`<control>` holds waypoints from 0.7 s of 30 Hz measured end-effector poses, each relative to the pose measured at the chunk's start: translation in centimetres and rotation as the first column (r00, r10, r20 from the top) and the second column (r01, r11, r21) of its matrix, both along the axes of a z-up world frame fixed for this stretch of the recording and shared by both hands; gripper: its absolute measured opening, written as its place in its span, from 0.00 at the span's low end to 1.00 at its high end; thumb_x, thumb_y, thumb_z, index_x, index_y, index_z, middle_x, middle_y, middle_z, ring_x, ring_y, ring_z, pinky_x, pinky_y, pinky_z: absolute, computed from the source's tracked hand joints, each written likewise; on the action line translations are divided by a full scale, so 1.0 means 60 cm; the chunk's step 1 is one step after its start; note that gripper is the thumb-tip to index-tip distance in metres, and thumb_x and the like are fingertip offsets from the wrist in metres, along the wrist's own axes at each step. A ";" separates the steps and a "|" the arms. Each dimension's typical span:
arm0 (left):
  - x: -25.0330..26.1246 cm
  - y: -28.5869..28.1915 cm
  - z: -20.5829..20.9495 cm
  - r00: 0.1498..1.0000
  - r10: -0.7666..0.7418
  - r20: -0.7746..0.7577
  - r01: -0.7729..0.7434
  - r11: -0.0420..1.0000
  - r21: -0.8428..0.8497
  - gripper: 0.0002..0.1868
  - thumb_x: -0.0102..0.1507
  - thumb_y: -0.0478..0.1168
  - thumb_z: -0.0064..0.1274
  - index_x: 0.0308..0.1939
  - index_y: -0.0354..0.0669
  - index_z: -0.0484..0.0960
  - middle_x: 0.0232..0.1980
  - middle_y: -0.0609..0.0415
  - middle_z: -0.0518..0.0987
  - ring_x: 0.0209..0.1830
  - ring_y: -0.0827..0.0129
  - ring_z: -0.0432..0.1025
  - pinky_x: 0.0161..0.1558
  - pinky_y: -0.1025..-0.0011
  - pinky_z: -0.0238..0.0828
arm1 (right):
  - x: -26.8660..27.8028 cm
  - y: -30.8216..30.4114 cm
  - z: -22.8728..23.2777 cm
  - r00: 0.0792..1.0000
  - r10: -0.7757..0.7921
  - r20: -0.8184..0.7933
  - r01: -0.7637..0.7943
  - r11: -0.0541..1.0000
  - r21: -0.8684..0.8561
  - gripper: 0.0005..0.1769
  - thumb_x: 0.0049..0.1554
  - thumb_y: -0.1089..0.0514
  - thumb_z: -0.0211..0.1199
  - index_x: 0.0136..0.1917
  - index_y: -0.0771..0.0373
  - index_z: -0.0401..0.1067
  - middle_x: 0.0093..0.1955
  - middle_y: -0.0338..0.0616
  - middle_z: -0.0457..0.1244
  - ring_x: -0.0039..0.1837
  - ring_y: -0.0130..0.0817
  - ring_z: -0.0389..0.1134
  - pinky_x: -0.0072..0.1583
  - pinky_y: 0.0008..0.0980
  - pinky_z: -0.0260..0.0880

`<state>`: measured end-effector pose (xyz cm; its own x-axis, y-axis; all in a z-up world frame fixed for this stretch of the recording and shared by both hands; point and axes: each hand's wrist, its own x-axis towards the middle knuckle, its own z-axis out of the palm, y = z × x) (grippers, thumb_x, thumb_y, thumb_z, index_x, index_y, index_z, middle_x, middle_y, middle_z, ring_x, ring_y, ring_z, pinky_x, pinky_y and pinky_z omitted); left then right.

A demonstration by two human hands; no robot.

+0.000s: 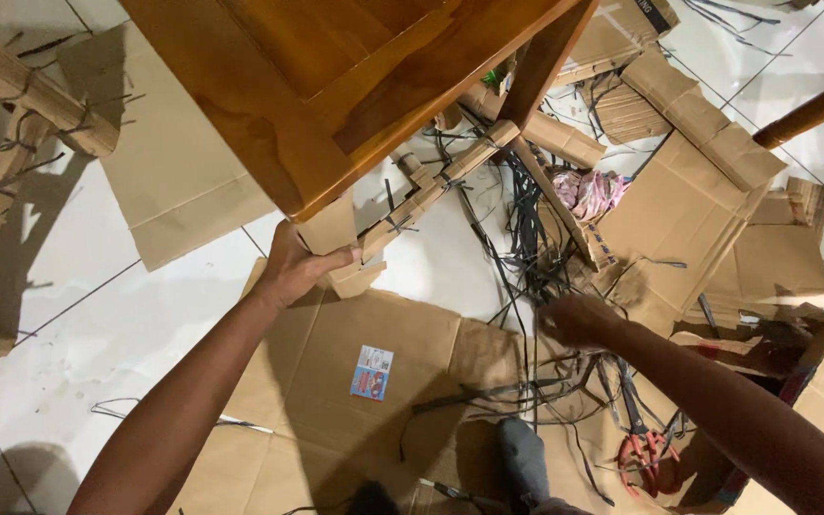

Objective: Wrapping wooden chair legs with protective cardboard and securing them with plastic ties

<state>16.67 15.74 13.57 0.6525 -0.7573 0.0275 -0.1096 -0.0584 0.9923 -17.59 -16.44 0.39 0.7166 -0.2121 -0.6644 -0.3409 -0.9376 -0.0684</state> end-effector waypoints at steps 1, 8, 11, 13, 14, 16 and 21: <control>0.000 0.001 -0.001 1.000 0.003 0.023 -0.003 1.000 0.001 0.32 0.47 0.33 0.75 0.54 0.36 0.81 0.49 0.50 0.82 0.50 0.65 0.72 0.60 0.54 0.69 | 0.022 0.004 0.010 0.985 -0.068 0.161 0.064 0.998 0.028 0.19 0.60 0.42 0.53 0.46 0.53 0.78 0.44 0.56 0.71 0.48 0.57 0.75 0.51 0.54 0.75; 0.013 0.009 -0.004 0.981 -0.054 0.185 0.047 0.998 0.045 0.33 0.52 0.34 0.73 0.60 0.33 0.79 0.55 0.39 0.82 0.54 0.52 0.76 0.61 0.47 0.69 | 0.116 -0.030 -0.024 0.882 -0.280 0.380 0.282 0.958 0.050 0.25 0.59 0.43 0.53 0.70 0.33 0.61 0.67 0.45 0.58 0.63 0.58 0.70 0.61 0.58 0.75; 0.000 0.008 0.025 0.995 -0.037 0.096 0.030 0.997 0.069 0.34 0.50 0.34 0.73 0.58 0.29 0.78 0.53 0.40 0.81 0.54 0.59 0.73 0.63 0.46 0.67 | 0.151 0.004 0.078 0.876 -0.413 0.248 0.418 0.908 0.035 0.30 0.59 0.41 0.49 0.75 0.37 0.61 0.75 0.58 0.56 0.63 0.64 0.70 0.63 0.62 0.72; 0.002 0.006 0.040 0.993 -0.044 0.108 0.036 0.997 0.072 0.32 0.50 0.34 0.73 0.57 0.30 0.79 0.51 0.41 0.81 0.53 0.61 0.72 0.63 0.48 0.67 | 0.151 -0.013 -0.014 0.845 -0.480 0.236 0.471 0.877 0.096 0.30 0.60 0.43 0.49 0.75 0.43 0.63 0.71 0.59 0.60 0.63 0.62 0.70 0.62 0.61 0.72; 0.003 0.007 0.048 0.991 -0.049 0.123 0.040 0.996 0.074 0.30 0.51 0.34 0.73 0.56 0.31 0.80 0.50 0.42 0.81 0.51 0.62 0.72 0.62 0.50 0.68 | 0.152 -0.020 -0.060 0.811 -0.542 0.222 0.519 0.840 0.157 0.30 0.60 0.46 0.48 0.75 0.49 0.65 0.67 0.60 0.65 0.64 0.61 0.70 0.61 0.61 0.71; 0.005 0.005 0.038 0.993 -0.054 0.107 0.047 0.997 0.066 0.31 0.51 0.33 0.72 0.56 0.32 0.79 0.51 0.43 0.82 0.52 0.63 0.72 0.63 0.52 0.67 | 0.145 -0.020 -0.033 0.780 -0.491 0.388 0.498 0.863 0.091 0.24 0.61 0.43 0.49 0.67 0.47 0.72 0.65 0.51 0.67 0.62 0.55 0.72 0.60 0.56 0.73; 0.021 0.008 0.004 0.990 -0.085 0.112 0.085 0.996 0.009 0.32 0.48 0.32 0.73 0.55 0.37 0.79 0.48 0.49 0.80 0.51 0.65 0.74 0.65 0.59 0.64 | 0.131 0.036 0.087 0.518 -0.256 0.816 0.347 0.935 0.072 0.09 0.63 0.50 0.62 0.49 0.52 0.80 0.37 0.43 0.69 0.48 0.47 0.73 0.51 0.44 0.77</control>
